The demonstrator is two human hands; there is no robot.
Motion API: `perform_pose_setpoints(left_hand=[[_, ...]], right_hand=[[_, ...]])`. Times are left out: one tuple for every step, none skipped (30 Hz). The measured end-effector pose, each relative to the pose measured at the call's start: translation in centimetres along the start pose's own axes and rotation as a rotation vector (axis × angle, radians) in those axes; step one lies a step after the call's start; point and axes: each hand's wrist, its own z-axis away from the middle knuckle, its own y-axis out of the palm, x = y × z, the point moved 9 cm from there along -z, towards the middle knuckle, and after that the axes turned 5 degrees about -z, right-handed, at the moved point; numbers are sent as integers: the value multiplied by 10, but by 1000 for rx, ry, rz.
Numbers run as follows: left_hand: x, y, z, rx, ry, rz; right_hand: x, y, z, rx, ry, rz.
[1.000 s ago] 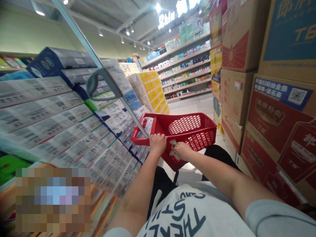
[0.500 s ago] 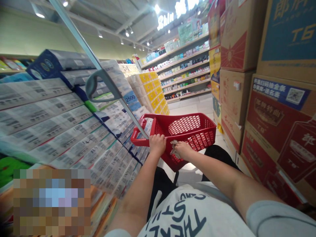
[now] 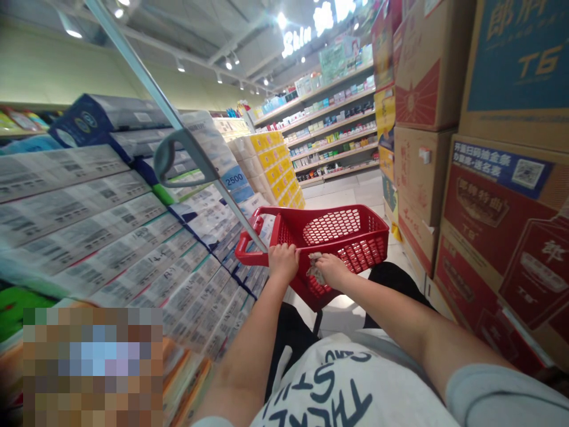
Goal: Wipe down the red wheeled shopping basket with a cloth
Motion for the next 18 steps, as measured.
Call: perform_pose_setpoints(left_hand=[[0,0,0,1,1,1],[0,0,0,0,4,3],[0,0,0,-1,7,3],[-1,0,0,-4,10,3],[-1,0,0,-6,11,1],[-1,0,0,-9,11,-2],[0,0,0,-11,10,-5],[0,0,0,-13,8,-7],[0,0,0,-15,8,-8],[0,0,0,-17,8,-8],[0,0,1,-18,8,-6],[0,0,1,-18,8,-4],[0,1,1,-17,8,0],[0,1,0,-16,7,2],[0,1,0,-14,6,4],[0,1,0,-12,4,3],[0,1,0,-11,2,1],[0,1,0,-9,-1,-2]], right_hand=[[-1,0,0,9,3,-2],[-2,0,0,21,7,-3],[-3,1,0,33,10,-3],[-4,2,0,42,11,-3],[-4,3,-1,50,11,-4],[-4,3,-2,55,10,-4],[-4,4,-2,56,11,-6],[-5,3,-2,54,15,-8],[-6,3,-2,46,22,-10],[-7,1,-1,34,27,-14],[-8,0,0,18,29,-19],[-9,-2,1,-1,30,-23],[-10,-4,2,-18,29,-27],[-12,-6,3,-30,26,-30],[-13,-7,4,-37,26,-31],[-15,-7,5,-39,30,-29],[-17,-7,5,-37,37,-27],[-19,-7,5,-34,44,-24]])
